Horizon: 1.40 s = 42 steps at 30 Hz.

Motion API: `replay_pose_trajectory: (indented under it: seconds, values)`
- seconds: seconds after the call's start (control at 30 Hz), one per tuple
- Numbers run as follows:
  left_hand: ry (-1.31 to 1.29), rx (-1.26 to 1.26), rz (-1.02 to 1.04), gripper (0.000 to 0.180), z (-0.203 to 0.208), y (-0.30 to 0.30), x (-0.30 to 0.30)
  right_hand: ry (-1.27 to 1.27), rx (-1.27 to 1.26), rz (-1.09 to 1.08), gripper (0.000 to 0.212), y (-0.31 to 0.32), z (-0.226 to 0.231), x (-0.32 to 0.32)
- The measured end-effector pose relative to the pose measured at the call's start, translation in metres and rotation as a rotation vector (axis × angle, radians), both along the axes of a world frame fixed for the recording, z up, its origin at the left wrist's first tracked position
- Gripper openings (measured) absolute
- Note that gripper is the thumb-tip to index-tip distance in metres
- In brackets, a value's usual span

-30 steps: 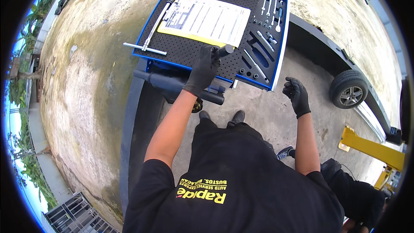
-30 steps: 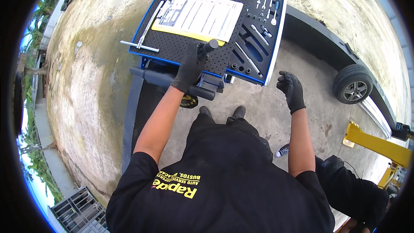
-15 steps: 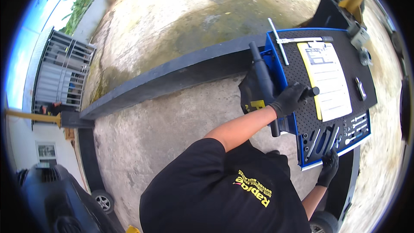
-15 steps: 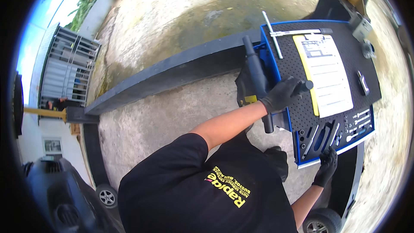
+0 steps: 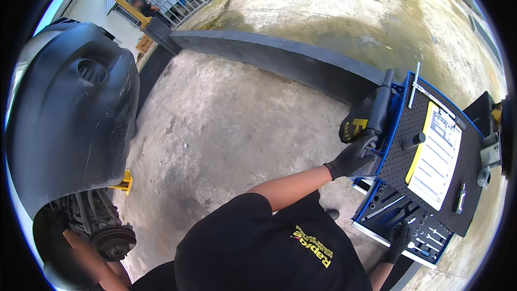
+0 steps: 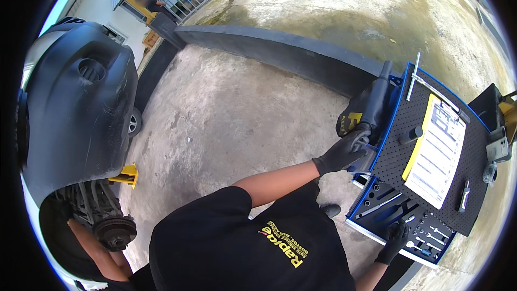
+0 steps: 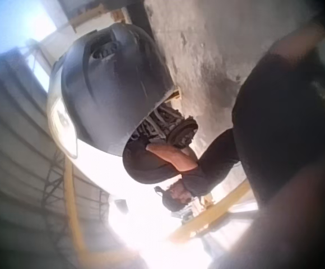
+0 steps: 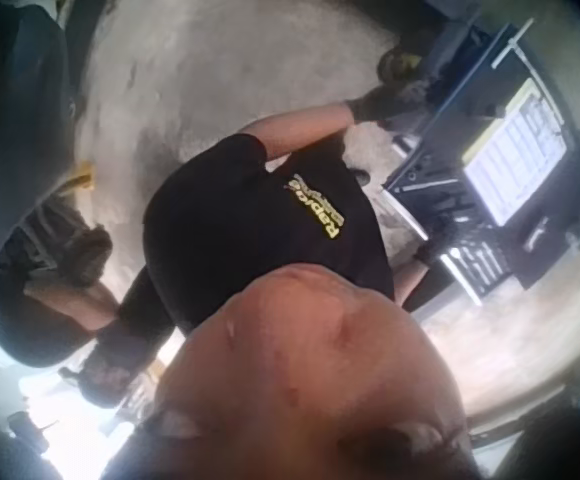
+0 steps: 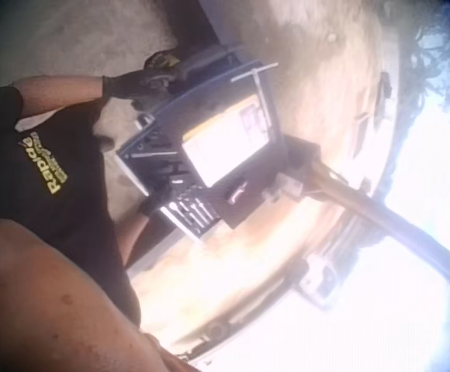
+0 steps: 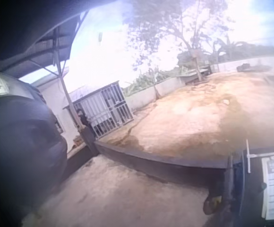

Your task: The person selects a wrench from a tool chest and uses it to loosen and remove bolts from a car's brake caliper. The person then removes the caliper from the brake rotor and places the wrench back in the tool chest.

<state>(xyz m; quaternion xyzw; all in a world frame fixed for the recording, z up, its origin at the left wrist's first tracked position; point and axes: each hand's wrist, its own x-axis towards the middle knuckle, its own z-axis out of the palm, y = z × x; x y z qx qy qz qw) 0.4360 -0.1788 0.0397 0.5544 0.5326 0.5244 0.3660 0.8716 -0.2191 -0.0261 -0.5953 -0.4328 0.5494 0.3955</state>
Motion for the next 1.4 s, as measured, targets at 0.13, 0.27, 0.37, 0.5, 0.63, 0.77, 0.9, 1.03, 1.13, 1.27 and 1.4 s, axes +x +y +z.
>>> replay_pose_trajectory:
  seconds: [0.13, 0.27, 0.37, 0.5, 0.63, 0.77, 0.9, 1.03, 1.13, 1.27, 1.4]
  values:
    - [-0.144, -0.412, -0.049, 0.041, 0.0, -0.1, -0.019, -0.262, 0.163, 0.052, 0.023, -0.01, 0.005, -0.036]
    - [-0.253, -0.545, -0.094, 0.038, -0.007, -0.143, -0.014, -0.586, 0.238, 0.092, 0.028, -0.017, 0.016, -0.061]
    - [-0.042, -0.503, -0.201, 0.039, -0.018, -0.143, -0.005, -0.649, 0.297, 0.089, 0.025, -0.018, 0.02, -0.065]
    - [0.011, -0.422, -0.413, 0.037, -0.031, -0.125, 0.014, -0.621, 0.216, 0.068, 0.027, -0.016, 0.019, -0.064]
    - [0.219, -0.359, -0.515, 0.029, -0.034, -0.114, 0.031, -0.649, 0.253, 0.081, 0.03, -0.016, 0.016, -0.064]
    - [-0.147, -0.588, -0.562, 0.03, -0.027, -0.124, 0.051, -0.647, 0.305, 0.15, 0.026, -0.019, 0.02, -0.063]
    - [-0.109, -0.8, -0.583, 0.032, -0.028, -0.145, 0.09, -0.463, 0.406, 0.303, 0.021, -0.023, 0.029, -0.052]
    - [-0.202, -0.77, -0.428, 0.034, -0.045, -0.167, 0.154, -0.116, 0.291, 0.457, 0.022, -0.02, 0.043, -0.032]
    - [-0.18, -0.506, -0.26, 0.037, -0.059, -0.177, 0.197, 0.12, 0.206, 0.492, 0.024, -0.015, 0.054, -0.011]
    - [-0.339, -0.639, -0.073, 0.038, -0.071, -0.179, 0.23, 0.279, 0.097, 0.584, 0.027, -0.011, 0.068, 0.029]
    - [-0.521, -0.746, 0.098, 0.035, -0.075, -0.178, 0.244, 0.321, -0.06, 0.667, 0.033, -0.018, 0.072, 0.077]
